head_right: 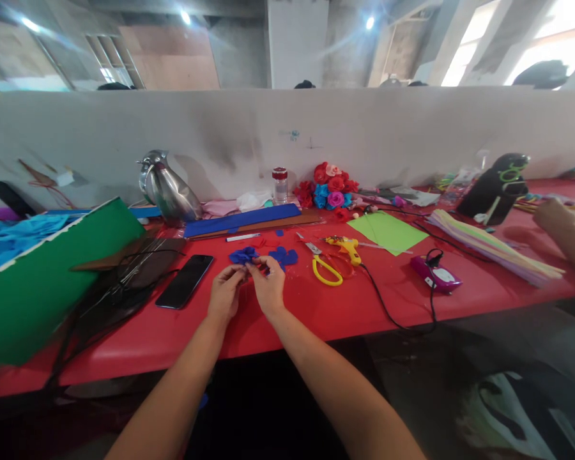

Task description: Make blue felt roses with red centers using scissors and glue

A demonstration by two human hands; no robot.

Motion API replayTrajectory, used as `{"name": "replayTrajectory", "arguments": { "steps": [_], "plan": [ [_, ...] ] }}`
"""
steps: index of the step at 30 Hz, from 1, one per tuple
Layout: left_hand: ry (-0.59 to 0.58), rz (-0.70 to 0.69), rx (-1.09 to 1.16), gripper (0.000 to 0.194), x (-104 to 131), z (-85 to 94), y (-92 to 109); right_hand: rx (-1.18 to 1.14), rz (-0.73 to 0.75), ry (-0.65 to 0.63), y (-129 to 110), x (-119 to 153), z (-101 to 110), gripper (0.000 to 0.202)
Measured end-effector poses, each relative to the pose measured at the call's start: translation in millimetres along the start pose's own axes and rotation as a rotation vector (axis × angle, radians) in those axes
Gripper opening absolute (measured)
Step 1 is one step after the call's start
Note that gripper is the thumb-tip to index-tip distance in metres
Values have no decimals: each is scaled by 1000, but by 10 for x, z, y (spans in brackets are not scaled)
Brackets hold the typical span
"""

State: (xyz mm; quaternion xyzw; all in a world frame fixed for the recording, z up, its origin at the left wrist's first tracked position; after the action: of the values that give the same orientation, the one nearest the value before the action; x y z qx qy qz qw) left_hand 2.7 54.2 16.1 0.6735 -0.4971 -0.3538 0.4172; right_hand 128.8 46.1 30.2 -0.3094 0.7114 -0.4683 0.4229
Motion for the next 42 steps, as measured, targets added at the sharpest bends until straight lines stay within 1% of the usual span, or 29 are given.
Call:
{"name": "replayTrajectory", "arguments": {
  "steps": [5,9,14,18,22,26,30,33,37,42],
  "plan": [
    [-26,31,21,14,9,-23,0,-23,-15,14,-24,-1,9,13],
    [-59,77,77,16,10,-43,-27,-87,-53,0,32,-14,-6,13],
    [-63,129,125,19,9,-46,-59,-159,-91,-28,107,-46,-11,14],
    [-67,145,129,21,14,-54,-56,-154,-90,-37,96,-51,-2,16],
    [-58,153,146,21,18,-52,-51,-180,-91,6,59,-45,12,19],
    [-75,154,142,20,31,-63,-46,-290,-148,66,71,-31,24,23],
    [-72,117,117,20,31,-59,-30,-301,-213,114,107,44,63,24],
    [-59,58,84,21,27,-49,-7,-300,-241,87,118,130,65,21],
    [-78,-28,37,20,48,-72,46,-262,-181,55,84,174,67,19],
    [-67,-86,-11,26,73,-93,99,-220,-130,44,52,151,78,15]
  ]
}}
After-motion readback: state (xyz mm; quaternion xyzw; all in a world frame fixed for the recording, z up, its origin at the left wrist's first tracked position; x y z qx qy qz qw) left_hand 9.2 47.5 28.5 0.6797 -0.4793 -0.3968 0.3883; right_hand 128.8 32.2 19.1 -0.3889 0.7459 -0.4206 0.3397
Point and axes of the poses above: each hand's wrist, its own x-axis away from the middle knuckle, its own z-axis out of the back of the hand, y = z × x, the point moved 7 cm from there along -x, towards the middle knuckle, and after that the axes turned 6 degrees about y, right-handed, at the moved point
